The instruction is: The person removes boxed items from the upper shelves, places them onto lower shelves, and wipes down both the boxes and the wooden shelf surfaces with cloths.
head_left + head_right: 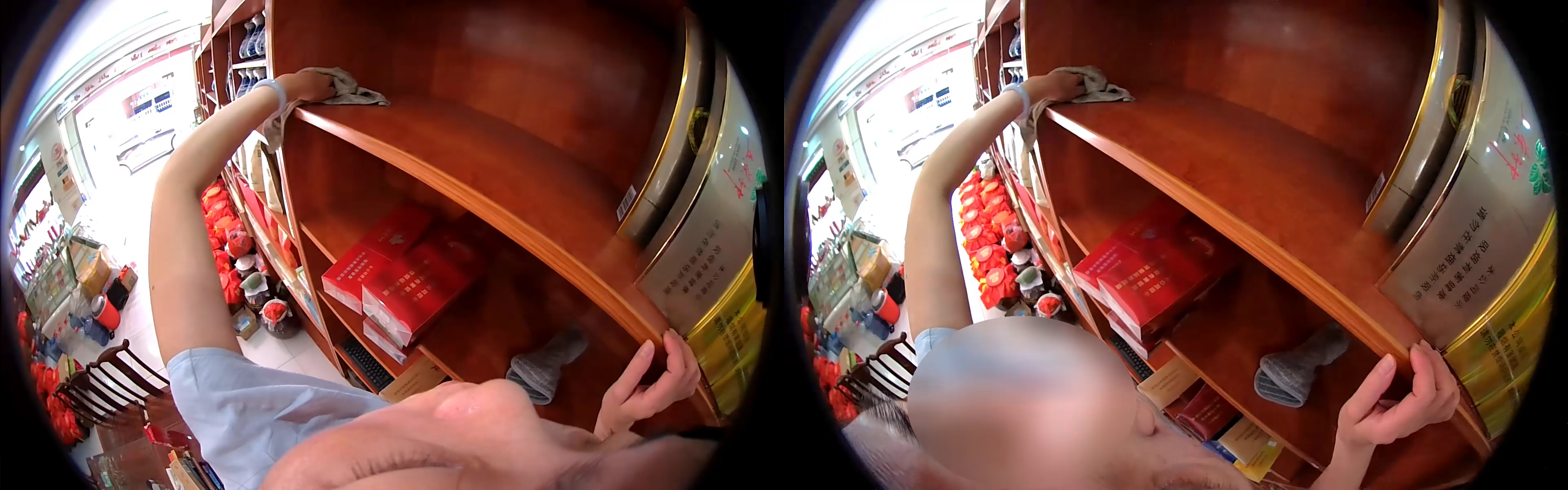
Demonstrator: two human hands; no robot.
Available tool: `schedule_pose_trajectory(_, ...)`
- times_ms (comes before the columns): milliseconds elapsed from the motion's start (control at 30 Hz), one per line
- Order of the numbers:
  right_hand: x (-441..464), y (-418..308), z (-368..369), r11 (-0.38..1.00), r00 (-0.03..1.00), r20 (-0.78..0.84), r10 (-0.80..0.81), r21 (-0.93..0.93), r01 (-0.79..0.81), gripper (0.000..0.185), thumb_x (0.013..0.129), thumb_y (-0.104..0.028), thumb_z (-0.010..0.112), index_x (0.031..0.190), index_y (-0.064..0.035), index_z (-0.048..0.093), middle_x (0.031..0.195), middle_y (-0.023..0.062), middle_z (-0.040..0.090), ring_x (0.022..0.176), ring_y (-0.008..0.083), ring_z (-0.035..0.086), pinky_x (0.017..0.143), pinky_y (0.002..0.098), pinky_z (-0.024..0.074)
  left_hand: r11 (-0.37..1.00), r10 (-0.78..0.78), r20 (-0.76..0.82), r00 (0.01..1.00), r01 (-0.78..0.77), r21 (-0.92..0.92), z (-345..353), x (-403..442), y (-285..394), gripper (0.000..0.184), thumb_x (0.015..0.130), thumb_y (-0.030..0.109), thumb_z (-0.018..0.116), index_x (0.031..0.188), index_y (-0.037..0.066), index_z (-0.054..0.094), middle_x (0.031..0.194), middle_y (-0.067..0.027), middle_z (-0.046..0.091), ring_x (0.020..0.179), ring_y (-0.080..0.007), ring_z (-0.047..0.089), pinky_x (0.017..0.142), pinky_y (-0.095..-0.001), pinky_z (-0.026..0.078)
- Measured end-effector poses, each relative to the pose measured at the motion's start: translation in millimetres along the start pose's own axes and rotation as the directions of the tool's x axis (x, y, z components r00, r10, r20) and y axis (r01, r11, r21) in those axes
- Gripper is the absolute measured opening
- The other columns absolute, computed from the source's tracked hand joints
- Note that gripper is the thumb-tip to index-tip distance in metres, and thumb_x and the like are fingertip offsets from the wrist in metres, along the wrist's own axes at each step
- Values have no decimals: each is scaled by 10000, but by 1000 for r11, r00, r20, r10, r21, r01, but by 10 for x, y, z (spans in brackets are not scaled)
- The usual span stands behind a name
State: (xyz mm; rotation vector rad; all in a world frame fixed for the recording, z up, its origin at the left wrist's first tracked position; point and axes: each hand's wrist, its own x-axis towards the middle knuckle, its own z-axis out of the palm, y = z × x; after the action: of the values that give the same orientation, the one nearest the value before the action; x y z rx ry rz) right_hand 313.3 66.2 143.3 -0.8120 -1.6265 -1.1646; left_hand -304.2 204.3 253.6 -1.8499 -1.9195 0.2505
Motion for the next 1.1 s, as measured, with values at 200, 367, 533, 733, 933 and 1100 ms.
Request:
schedule_pose_trajectory(200, -26, 35, 91, 998, 996, -93, -13, -70, 7, 205, 876, -218, 548, 961, -31, 547, 904, 80, 592, 807, 238, 536, 718, 348, 372, 798, 434, -175, 884, -467, -381, -579, 479, 1106, 443, 917, 279, 398, 1292, 50, 453, 1346, -137, 414, 1258, -275, 364, 1056, -370, 275)
schedule_pose_trajectory(367, -42, 41, 113, 997, 995, -94, -21, -76, 14, 218, 888, -239, 536, 962, -34, 544, 912, 80, 593, 801, 240, 542, 715, 353, 385, 684, 498, -33, 867, -416, -600, -1284, 319, 2237, 705, 882, 529, 442, 1360, 17, 359, 1406, -164, 353, 1306, -296, 313, 1082, -373, 234)
schedule_pose_trajectory(533, -96, 65, 80, 993, 999, -52, -7, -117, 1, 231, 901, -241, 527, 993, -30, 540, 952, 86, 598, 827, 238, 540, 742, 357, 385, 703, 508, -71, 858, -462, -541, -1233, 281, 2116, 724, 858, 526, 494, 1345, 4, 371, 1395, -186, 359, 1296, -294, 329, 1060, -370, 269)
schedule_pose_trajectory(733, -91, 63, 51, 995, 1000, -26, -12, -97, 9, 232, 901, -231, 530, 1005, -25, 542, 960, 93, 597, 848, 246, 540, 764, 367, 385, 760, 352, 138, 926, -197, -619, -992, -378, 1034, 673, 797, 372, 643, 1310, -3, 419, 1195, -148, 541, 1092, -267, 505, 960, -339, 371)
schedule_pose_trajectory(933, -38, 55, 84, 999, 997, -78, -15, -50, 11, 228, 867, -248, 569, 987, -56, 548, 936, 57, 594, 841, 244, 539, 745, 359, 369, 793, 30, 100, 995, 37, -608, -632, -614, 474, 667, 806, 304, 641, 1341, 1, 382, 1255, -135, 512, 1164, -254, 466, 993, -326, 335)
schedule_pose_trajectory(1100, -41, 10, 120, 999, 992, -125, 31, -41, -36, 196, 853, -230, 580, 958, -65, 558, 927, 47, 596, 853, 233, 527, 769, 349, 341, 822, 201, 57, 978, -137, -552, -739, -394, 874, 802, 777, 527, 627, 1331, -3, 389, 1318, -169, 448, 1231, -281, 411, 1044, -339, 290)
